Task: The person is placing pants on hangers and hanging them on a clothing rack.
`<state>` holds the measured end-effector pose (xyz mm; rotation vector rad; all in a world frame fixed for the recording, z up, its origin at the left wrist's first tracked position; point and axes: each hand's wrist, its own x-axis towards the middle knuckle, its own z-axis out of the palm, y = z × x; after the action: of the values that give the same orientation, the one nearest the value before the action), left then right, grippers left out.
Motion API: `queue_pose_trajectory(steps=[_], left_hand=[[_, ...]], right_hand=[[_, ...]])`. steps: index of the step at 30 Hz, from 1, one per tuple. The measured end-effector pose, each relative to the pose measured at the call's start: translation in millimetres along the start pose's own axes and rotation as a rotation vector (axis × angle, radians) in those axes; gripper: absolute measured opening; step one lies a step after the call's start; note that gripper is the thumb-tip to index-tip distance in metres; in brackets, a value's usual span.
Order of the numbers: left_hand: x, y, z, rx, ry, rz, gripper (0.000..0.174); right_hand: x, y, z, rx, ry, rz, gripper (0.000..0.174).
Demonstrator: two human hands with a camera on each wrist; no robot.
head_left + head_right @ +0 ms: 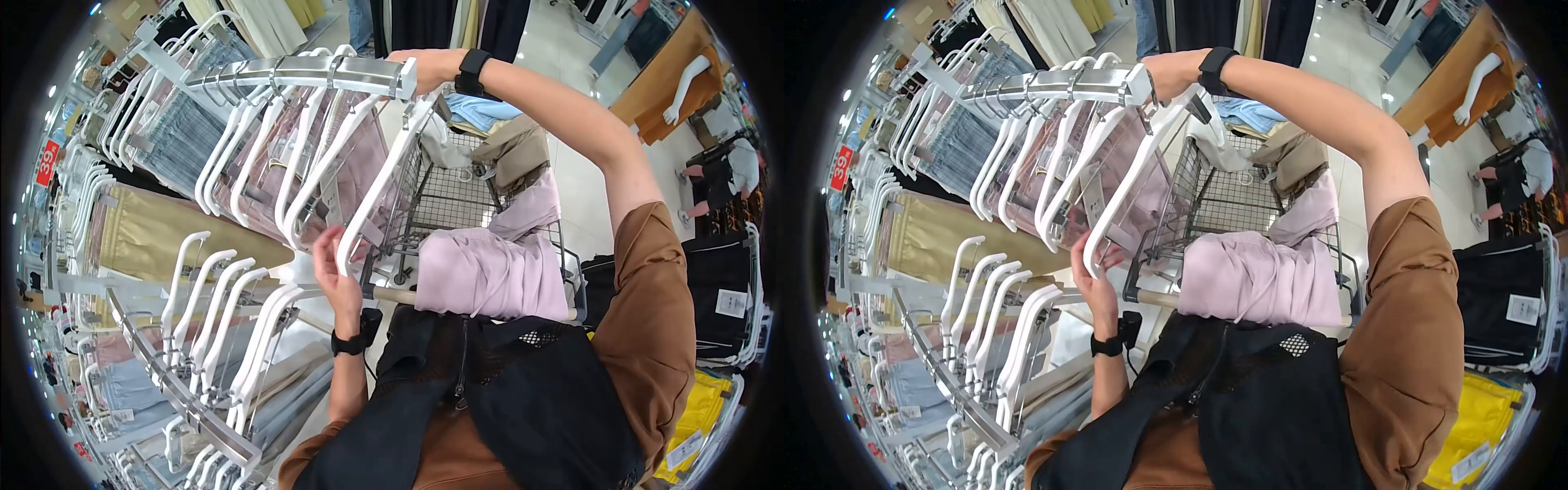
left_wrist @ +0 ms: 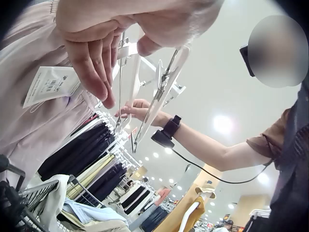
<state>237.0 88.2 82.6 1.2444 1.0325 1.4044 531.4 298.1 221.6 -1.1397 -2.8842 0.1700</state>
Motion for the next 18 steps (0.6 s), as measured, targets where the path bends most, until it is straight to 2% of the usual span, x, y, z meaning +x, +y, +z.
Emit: queue_pose_trajectory(steps=[1,3,4,5,6,7,9,10,11,13,14,18], left_hand=[[-2.4,0.8,0.2,0.004,-0.041,-0.021,0.034],[-8.4,-2.6,2.1,-0.048,-0.05,-0.08,0.03],[-8.9,-5.7,1.0,-0.053,-0.055,-0.086,0.03],[-10.3,-10.2,0.2,0.017,-0.092,-0.152,0.027],[-11.8,-11.0,1.6,0.087,-0.129,-0.22,0.025],[-12.6,-10.6,2.6,0.082,-0.138,-0.231,0.025],[-11.2,-4.9,5.9,0.392,-0.327,-0.17,0.021],[-11.0,-3.5,8.2,0.447,-0.38,-0.21,0.022],[-11.3,-6.9,8.1,0.443,-0.39,-0.21,0.022],[-11.9,-16.4,5.2,0.757,-0.599,0.062,0.025],[-12.2,-19.3,4.9,0.784,-0.661,0.076,0.028],[-15.5,-30.9,10.5,0.842,-0.773,0.212,0.031]], right_hand=[[1.6,4.4,2.7,-0.038,0.11,0.04,0.025],[5.9,11.3,-0.5,-0.041,0.092,0.075,0.02],[5.7,12.1,-3.1,-0.055,0.259,-0.014,0.021],[4.6,12.7,-5.3,-0.068,0.424,-0.102,0.022],[2.9,12.3,-10.0,-0.03,0.286,0.057,0.016],[2.6,20.1,-6.4,-0.07,0.4,0.026,0.016],[1.2,27.2,-3.3,-0.196,0.503,0.026,0.024],[-3.1,15.3,-8.7,-0.245,0.635,-0.044,0.023],[-16.0,7.1,-21.4,-0.27,0.649,-0.056,0.019],[-25.3,-2.4,-34.3,-0.141,0.548,0.126,0.02],[-28.4,-0.8,-33.9,-0.151,0.623,0.102,0.018],[-58.3,4.1,-40.1,-0.244,0.68,0.257,0.02]])
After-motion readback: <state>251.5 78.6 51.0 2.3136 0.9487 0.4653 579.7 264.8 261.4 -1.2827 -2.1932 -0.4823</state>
